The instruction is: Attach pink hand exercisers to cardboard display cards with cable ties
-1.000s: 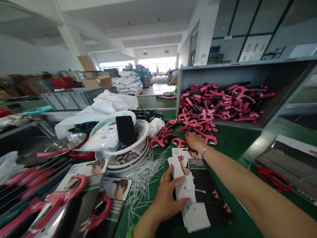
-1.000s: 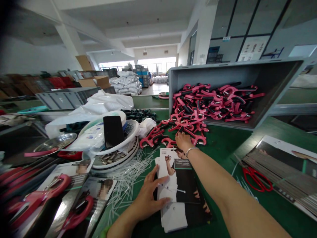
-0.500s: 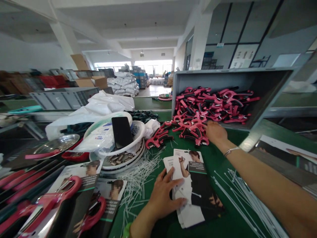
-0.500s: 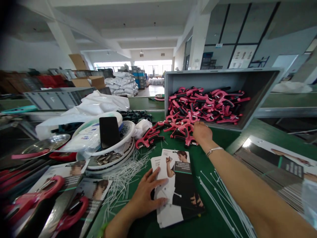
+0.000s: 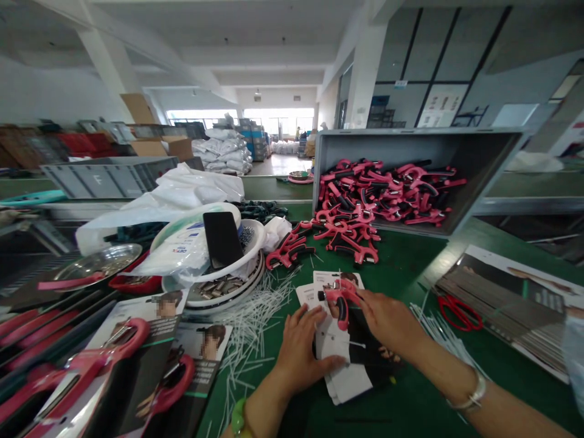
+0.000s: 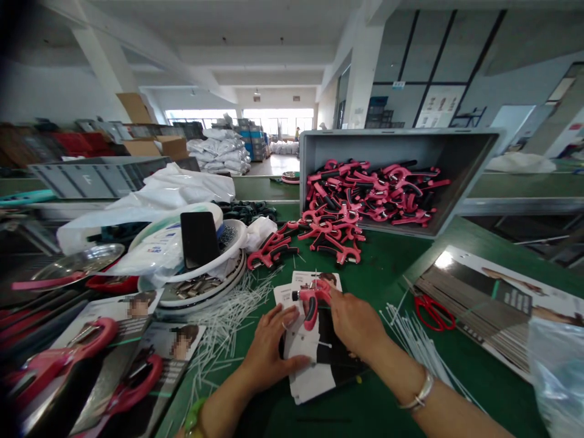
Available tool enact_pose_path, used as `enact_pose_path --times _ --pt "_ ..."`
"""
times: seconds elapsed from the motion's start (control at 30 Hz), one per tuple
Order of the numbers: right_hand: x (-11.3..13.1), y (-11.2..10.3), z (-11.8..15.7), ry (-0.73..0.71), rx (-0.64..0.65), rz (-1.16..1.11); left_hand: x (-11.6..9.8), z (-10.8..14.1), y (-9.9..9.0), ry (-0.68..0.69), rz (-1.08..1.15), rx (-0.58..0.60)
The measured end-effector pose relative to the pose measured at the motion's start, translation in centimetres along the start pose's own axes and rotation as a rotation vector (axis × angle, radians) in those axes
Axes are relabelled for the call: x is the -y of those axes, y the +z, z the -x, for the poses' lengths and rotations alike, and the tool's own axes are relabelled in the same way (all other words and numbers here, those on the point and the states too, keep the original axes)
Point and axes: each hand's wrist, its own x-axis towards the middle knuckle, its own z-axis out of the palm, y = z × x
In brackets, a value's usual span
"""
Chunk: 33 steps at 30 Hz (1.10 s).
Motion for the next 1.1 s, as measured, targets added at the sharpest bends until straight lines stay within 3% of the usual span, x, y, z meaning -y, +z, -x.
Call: enact_pose_path --times 0.13,0.3,0.47,0.63,0.77,0.93,1.1 --pt "1.2 1.2 1.8 -0.075 0.042 -0.102 0.3 -0.1 0.0 -0.01 0.187 -0.125" --pt "0.5 0.8 1.8 -0.061 0.101 -0.1 0.5 -0.1 -0.6 -0.026 0.291 -0.089" --pt "-0.1 -0.4 0.9 -0.175 0.09 -0.101 0.1 -3.2 -1.8 -0.115 0.211 -0.313" --pt "0.4 0.8 -0.1 -0.233 0.048 -0.128 -1.9 -8.8 -2.2 -0.164 -0.131 -0.074" --pt "0.1 2.2 -0.3 -0.21 -0.029 -0.244 -2.6 -11.5 -0.8 -0.157 -0.143 -0.03" --pt "-0.1 3.6 -0.4 -0.179 -0.148 -0.515 -2.2 -11.8 0.6 -0.031 -0.079 -0.024" --pt "0.2 4.8 -0.8 -0.039 -0.303 -0.791 -1.8 -10.2 0.3 0.077 -0.086 -0.033"
